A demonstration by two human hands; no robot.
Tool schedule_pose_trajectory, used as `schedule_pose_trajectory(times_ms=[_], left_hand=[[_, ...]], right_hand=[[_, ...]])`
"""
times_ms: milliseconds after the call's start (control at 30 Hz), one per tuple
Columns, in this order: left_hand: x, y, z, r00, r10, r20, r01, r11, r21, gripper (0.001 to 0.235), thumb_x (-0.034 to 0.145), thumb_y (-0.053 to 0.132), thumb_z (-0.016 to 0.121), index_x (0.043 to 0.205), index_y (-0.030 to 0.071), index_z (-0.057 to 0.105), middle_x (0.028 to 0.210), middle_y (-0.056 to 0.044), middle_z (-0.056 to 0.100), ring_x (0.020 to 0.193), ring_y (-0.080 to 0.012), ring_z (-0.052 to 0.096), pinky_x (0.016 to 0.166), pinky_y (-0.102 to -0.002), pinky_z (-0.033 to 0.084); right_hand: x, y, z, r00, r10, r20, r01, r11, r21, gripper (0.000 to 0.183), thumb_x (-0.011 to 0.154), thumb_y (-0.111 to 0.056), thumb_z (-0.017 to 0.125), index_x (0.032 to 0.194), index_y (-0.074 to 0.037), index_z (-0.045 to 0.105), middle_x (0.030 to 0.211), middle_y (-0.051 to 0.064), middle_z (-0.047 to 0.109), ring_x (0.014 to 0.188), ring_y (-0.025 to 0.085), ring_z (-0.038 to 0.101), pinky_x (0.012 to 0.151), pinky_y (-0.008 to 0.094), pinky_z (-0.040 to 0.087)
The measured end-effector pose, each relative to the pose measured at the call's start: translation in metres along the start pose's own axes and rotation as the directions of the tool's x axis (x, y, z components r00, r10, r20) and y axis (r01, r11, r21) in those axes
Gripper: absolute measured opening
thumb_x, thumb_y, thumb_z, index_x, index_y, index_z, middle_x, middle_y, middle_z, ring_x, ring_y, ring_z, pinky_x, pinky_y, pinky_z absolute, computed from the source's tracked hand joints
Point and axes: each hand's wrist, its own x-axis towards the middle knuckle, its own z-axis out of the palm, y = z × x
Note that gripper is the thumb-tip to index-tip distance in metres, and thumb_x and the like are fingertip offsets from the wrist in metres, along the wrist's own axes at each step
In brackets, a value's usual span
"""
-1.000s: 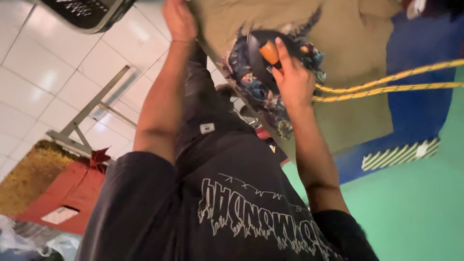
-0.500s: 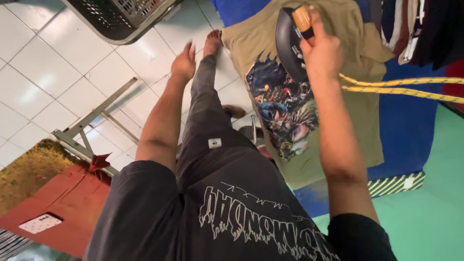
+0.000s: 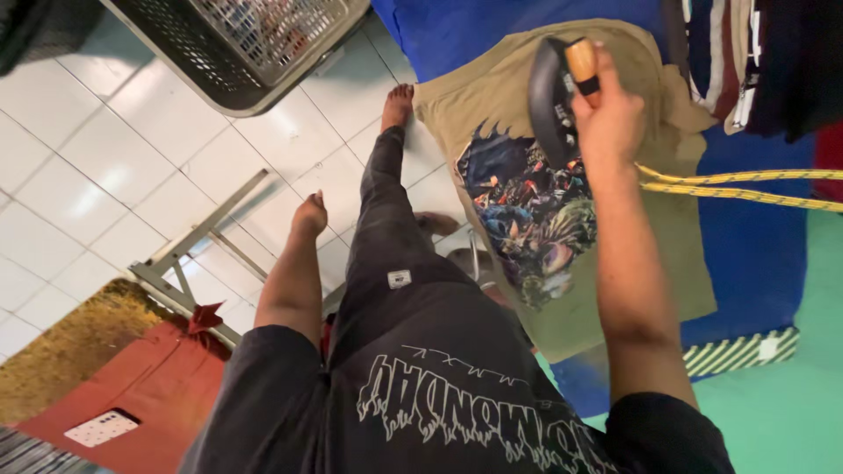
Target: The person takes a t-shirt from a basket, spreads it across a blue ironing surface, and irons it with a small handheld iron. They kemudian fold the shirt and press it again with the iron to flatten the folds.
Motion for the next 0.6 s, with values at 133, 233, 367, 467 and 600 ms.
schedule_pose_trajectory(times_ms=[133, 233, 367, 467, 600], left_hand=[[0.005, 0.029, 0.005, 0.991, 0.108, -0.081, -0.111, 0.993, -0.03, 0.063, 0.109, 0.051, 0.027, 0.14, 0.004, 0.054, 0.131, -0.028, 0.061, 0.127, -0.0452, 0.054, 0.106, -0.05, 0.042], [0.013, 0.051, 0.005, 0.991, 0.125, -0.055, -0.133, 0.976, -0.172, 0.064, 0.106, 0.053, 0.028, 0.144, 0.007, 0.051, 0.115, -0.019, 0.074, 0.119, -0.0353, 0.065, 0.104, -0.044, 0.047], [0.016, 0.067, 0.007, 0.968, 0.235, -0.087, -0.245, 0.962, -0.124, 0.063, 0.107, 0.051, 0.027, 0.143, 0.006, 0.053, 0.112, -0.016, 0.075, 0.116, -0.0356, 0.066, 0.101, -0.045, 0.048], [0.007, 0.064, 0.007, 0.971, 0.231, -0.062, -0.235, 0.97, -0.068, 0.061, 0.109, 0.05, 0.027, 0.14, 0.005, 0.054, 0.112, -0.018, 0.074, 0.116, -0.0371, 0.065, 0.1, -0.045, 0.048], [-0.009, 0.073, -0.01, 0.962, 0.239, -0.133, -0.249, 0.967, -0.061, 0.059, 0.111, 0.048, 0.028, 0.137, 0.004, 0.056, 0.111, -0.02, 0.072, 0.115, -0.0392, 0.064, 0.1, -0.046, 0.047]], right_hand=[[0.015, -0.016, 0.001, 0.998, -0.008, -0.06, 0.008, 1.0, 0.001, 0.075, 0.089, -0.012, 0.085, 0.155, -0.026, 0.052, 0.089, 0.013, 0.076, 0.08, 0.038, 0.074, 0.07, 0.048, 0.056], [0.018, -0.025, -0.003, 0.992, 0.048, -0.12, -0.055, 0.997, -0.06, 0.073, 0.091, -0.015, 0.084, 0.155, -0.03, 0.052, 0.09, 0.011, 0.076, 0.08, 0.036, 0.074, 0.07, 0.049, 0.057], [-0.009, -0.044, 0.006, 0.995, 0.072, 0.068, -0.072, 0.997, -0.01, 0.072, 0.092, -0.022, 0.083, 0.155, -0.033, 0.051, 0.082, 0.016, 0.072, 0.074, 0.041, 0.071, 0.066, 0.052, 0.055], [-0.048, -0.06, 0.016, 0.991, -0.04, 0.126, 0.04, 0.999, 0.005, 0.076, 0.086, -0.024, 0.084, 0.154, -0.034, 0.05, 0.083, 0.015, 0.072, 0.075, 0.04, 0.071, 0.068, 0.052, 0.056], [-0.093, -0.068, 0.014, 0.996, 0.063, 0.066, -0.064, 0.998, 0.007, 0.079, 0.087, -0.023, 0.082, 0.156, -0.034, 0.045, 0.088, 0.013, 0.072, 0.078, 0.037, 0.072, 0.07, 0.05, 0.057]])
